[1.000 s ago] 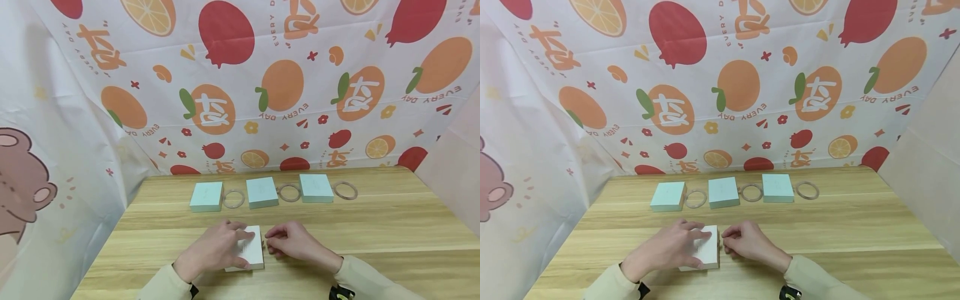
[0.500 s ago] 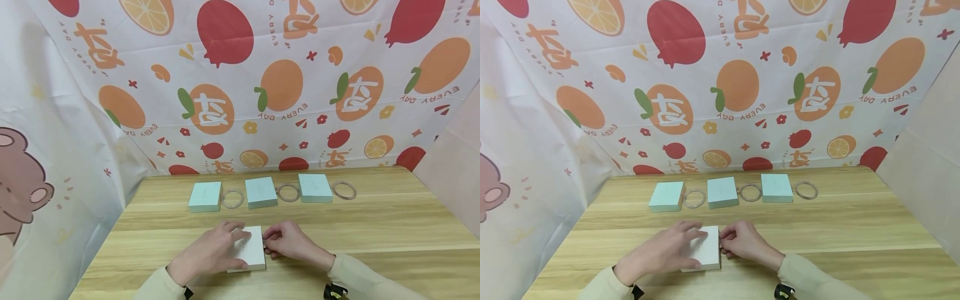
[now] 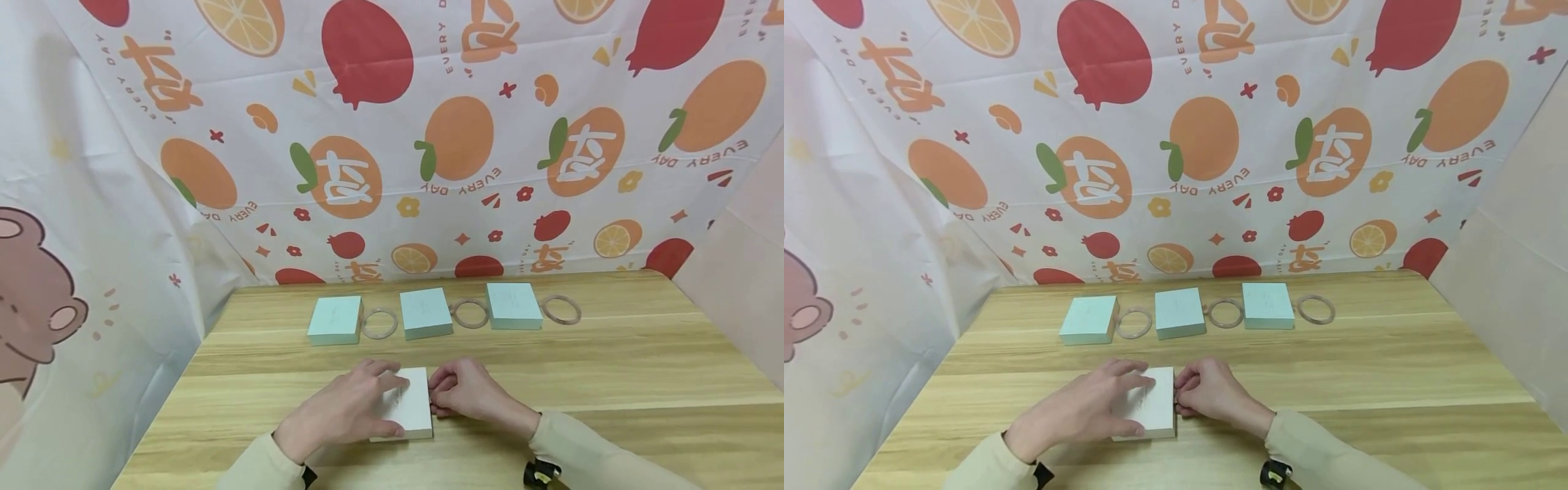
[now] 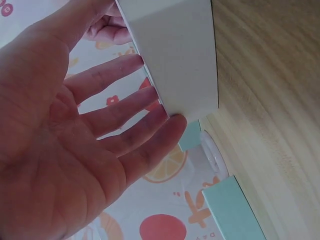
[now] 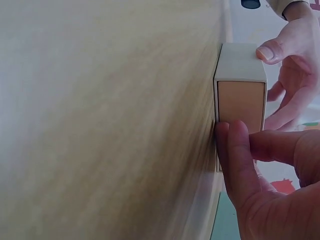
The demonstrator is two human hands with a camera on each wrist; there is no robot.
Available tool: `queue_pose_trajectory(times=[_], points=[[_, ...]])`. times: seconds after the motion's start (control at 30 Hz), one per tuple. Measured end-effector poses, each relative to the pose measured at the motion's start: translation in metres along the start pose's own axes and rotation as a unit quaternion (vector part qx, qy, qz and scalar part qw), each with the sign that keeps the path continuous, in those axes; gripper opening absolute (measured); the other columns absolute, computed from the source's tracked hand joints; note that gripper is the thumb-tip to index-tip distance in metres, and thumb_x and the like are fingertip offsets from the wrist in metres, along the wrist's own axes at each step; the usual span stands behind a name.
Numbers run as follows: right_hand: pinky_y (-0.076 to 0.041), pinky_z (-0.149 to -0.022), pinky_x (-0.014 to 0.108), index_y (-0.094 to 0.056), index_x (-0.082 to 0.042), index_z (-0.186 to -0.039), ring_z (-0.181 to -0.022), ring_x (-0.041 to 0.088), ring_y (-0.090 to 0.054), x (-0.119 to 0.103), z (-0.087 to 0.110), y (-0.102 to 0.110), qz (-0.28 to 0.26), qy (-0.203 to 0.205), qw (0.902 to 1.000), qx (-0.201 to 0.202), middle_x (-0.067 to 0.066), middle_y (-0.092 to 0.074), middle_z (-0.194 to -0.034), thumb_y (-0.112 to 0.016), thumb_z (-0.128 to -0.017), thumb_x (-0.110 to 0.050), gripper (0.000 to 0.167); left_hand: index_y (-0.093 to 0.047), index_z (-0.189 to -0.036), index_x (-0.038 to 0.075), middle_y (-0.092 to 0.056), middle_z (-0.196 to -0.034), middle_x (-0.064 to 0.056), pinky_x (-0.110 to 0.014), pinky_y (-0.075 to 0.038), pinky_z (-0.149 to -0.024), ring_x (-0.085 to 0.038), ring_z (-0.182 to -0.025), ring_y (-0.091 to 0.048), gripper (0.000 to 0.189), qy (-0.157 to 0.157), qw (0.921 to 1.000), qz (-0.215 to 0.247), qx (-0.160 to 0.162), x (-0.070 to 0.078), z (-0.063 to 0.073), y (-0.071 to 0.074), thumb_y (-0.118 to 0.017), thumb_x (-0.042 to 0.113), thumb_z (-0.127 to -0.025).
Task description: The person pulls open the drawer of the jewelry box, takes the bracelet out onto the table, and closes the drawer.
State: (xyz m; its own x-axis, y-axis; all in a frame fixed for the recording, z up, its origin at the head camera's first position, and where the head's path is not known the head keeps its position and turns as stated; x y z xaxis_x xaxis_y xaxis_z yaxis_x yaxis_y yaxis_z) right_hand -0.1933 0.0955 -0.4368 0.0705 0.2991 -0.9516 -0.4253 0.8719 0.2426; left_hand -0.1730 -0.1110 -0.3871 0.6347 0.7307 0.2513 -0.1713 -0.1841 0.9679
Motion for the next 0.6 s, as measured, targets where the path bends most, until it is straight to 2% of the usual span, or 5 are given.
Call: queue_pose_trajectory(times=[0.27, 0.5, 0.6], points=[[-0.062, -0.064, 0.029, -0.070, 0.005, -0.096, -0.068, 0.012, -0.071, 0.001, 0.000, 0.000, -0.006, 0.000, 0.9999, 0.010, 0.008, -0.074, -0.078, -0.068, -0.082, 0.006, 0.014, -0.070, -0.129, 0.024, -0.060, -0.144, -0.009, -0.049, -0.059, -0.092, -0.030, -0.131, -0.056, 0.056, -0.010, 0.9999, -0.001, 0.003, 0.001, -0.003, -0.002, -0.084, 0.048, -0.080], [-0.063, -0.068, 0.031, -0.069, 0.007, -0.102, -0.070, 0.012, -0.069, 0.001, -0.003, -0.005, -0.043, -0.014, 0.9987, 0.021, 0.009, -0.073, -0.080, -0.068, -0.084, 0.006, 0.019, -0.071, -0.128, 0.025, -0.059, -0.145, -0.009, -0.046, -0.056, -0.098, -0.029, -0.132, -0.057, 0.054, -0.004, 1.0000, 0.004, -0.003, -0.005, -0.002, 0.000, -0.085, 0.043, -0.080], [-0.063, -0.068, 0.031, -0.069, 0.007, -0.104, -0.070, 0.012, -0.070, -0.001, -0.006, -0.008, -0.044, -0.016, 0.9987, 0.021, 0.009, -0.072, -0.081, -0.068, -0.085, 0.005, 0.019, -0.071, -0.128, 0.023, -0.059, -0.146, -0.010, -0.048, -0.056, -0.099, -0.030, -0.133, -0.056, 0.053, -0.002, 0.9999, 0.014, -0.004, -0.009, -0.002, 0.002, -0.086, 0.041, -0.080]])
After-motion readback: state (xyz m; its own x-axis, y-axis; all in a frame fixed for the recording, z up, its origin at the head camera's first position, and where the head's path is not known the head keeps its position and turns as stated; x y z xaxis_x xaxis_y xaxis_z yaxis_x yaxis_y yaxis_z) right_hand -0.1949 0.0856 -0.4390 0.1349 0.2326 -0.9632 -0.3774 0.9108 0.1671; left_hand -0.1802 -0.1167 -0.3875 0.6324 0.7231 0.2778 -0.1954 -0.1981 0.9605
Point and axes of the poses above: each hand's wrist, its own z-axis away from the middle knuckle, its own y-axis out of the back of the hand, x = y × z, the point moved 3 cm from there along -z, towards the middle knuckle
